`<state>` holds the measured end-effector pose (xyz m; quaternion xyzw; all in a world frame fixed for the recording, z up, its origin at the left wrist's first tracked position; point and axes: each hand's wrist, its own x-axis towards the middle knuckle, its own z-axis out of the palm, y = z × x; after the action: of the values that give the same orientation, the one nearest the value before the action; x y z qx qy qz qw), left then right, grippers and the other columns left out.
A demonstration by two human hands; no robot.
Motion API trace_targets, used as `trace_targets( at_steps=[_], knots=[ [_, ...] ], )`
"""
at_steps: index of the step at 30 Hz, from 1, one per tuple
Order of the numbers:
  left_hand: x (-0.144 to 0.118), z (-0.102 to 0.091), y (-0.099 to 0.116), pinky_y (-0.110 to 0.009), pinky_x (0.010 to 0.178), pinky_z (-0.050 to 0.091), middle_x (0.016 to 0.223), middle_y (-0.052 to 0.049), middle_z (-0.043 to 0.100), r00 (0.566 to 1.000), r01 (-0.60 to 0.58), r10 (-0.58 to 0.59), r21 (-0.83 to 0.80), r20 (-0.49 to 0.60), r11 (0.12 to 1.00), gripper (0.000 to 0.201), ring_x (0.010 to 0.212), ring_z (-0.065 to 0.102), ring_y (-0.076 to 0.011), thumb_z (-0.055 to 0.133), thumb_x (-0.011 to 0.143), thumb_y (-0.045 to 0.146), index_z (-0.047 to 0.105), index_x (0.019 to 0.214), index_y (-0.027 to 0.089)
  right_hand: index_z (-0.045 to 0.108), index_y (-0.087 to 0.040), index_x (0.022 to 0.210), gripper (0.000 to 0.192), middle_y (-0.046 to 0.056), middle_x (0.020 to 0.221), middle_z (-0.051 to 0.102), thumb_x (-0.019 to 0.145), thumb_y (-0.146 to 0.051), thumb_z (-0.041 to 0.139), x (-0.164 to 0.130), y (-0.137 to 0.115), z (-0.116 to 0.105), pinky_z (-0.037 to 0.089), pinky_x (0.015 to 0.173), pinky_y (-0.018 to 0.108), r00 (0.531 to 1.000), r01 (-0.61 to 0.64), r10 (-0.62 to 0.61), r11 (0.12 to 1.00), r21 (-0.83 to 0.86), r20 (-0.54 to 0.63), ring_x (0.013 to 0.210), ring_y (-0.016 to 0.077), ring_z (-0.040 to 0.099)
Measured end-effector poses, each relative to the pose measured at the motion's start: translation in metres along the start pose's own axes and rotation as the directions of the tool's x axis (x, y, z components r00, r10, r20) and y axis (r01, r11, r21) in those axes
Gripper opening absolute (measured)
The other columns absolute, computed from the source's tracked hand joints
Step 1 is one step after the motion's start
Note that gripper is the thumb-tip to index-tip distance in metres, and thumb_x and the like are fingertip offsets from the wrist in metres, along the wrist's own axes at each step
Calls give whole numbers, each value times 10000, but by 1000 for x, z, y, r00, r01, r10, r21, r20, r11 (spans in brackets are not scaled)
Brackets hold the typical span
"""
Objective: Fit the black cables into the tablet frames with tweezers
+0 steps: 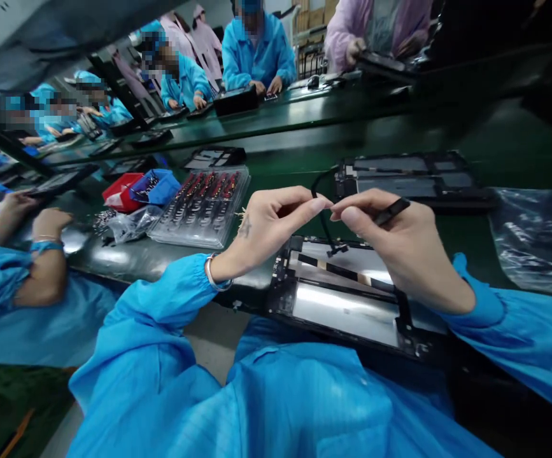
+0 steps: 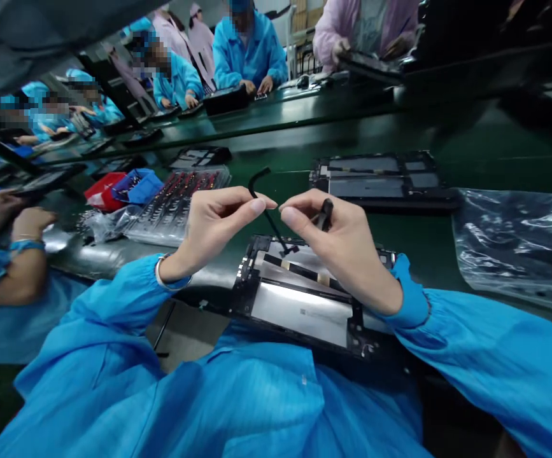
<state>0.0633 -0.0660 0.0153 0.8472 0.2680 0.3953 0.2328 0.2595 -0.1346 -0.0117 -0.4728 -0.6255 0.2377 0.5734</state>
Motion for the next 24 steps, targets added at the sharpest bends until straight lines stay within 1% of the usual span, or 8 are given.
trace_targets(
  at_steps=[2, 4, 7, 10, 13, 17, 20, 24],
  knots=[
    [3, 1, 2, -267, 566, 348, 671, 5, 607, 996, 88, -86, -141, 17, 986, 427, 614, 471, -111, 664, 987, 583, 802, 879, 193, 779, -261, 891, 266, 21, 862, 739, 917, -526, 775, 2, 1, 0, 493, 670, 323, 999, 2, -2, 1000, 11, 41, 761, 183, 646],
    [3, 4, 3, -258, 584, 364, 684, 7, 620, 992, 123, -118, -245, 36, 962, 389, 628, 483, -104, 712, 963, 558, 819, 907, 188, 769, -250, 846, 287, 11, 799, 725, 895, -532, 795, 2, 3, 1, 476, 640, 316, 998, 5, -6, 1000, 21, 56, 711, 172, 626],
    [1, 9, 1, -249, 559, 334, 648, 18, 588, 989, 148, -140, -315, 48, 937, 376, 585, 452, -89, 709, 972, 540, 823, 937, 183, 744, -228, 809, 319, 5, 741, 694, 892, -531, 796, 1, 5, 4, 460, 623, 311, 999, 4, -5, 1000, 19, 53, 677, 161, 602],
    [-5, 8, -6, -248, 546, 322, 600, 14, 548, 991, 120, -104, -218, 84, 969, 458, 574, 478, -106, 603, 1027, 573, 822, 991, 173, 717, -219, 820, 293, 4, 735, 664, 927, -488, 759, -3, 7, 0, 443, 613, 313, 1000, 7, -7, 1000, -19, 25, 667, 156, 572],
    [-11, 0, -14, -236, 559, 335, 583, 20, 565, 979, 33, -36, 19, 200, 999, 475, 574, 520, -108, 513, 1081, 534, 811, 1147, 170, 687, -226, 819, 223, 13, 770, 662, 963, -395, 706, -8, 7, -17, 434, 647, 332, 999, 35, -33, 988, -152, 14, 712, 174, 580],
    [-12, -6, -26, -227, 558, 318, 633, 25, 650, 959, -58, -21, 271, 283, 961, 390, 558, 548, -90, 531, 1089, 433, 776, 1265, 185, 679, -240, 834, 167, 25, 811, 666, 969, -337, 664, -13, 10, -51, 410, 656, 359, 990, 38, 16, 921, -387, 137, 731, 204, 591],
    [-8, -5, -33, -225, 573, 336, 645, 19, 671, 951, -80, -23, 318, 309, 945, 395, 613, 622, -108, 503, 1099, 435, 773, 1260, 195, 711, -256, 881, 186, 32, 850, 680, 963, -416, 663, -16, 17, -73, 407, 638, 362, 952, 9, 137, 881, -473, 275, 736, 222, 611],
    [-2, 3, -40, -217, 623, 408, 824, -4, 766, 917, -158, 50, 244, 397, 957, 387, 723, 696, -119, 479, 1114, 431, 766, 1226, 198, 729, -268, 888, 289, 42, 892, 697, 969, -521, 615, -17, 28, -90, 422, 641, 358, 862, -67, 314, 848, -526, 397, 758, 231, 635]
  ],
)
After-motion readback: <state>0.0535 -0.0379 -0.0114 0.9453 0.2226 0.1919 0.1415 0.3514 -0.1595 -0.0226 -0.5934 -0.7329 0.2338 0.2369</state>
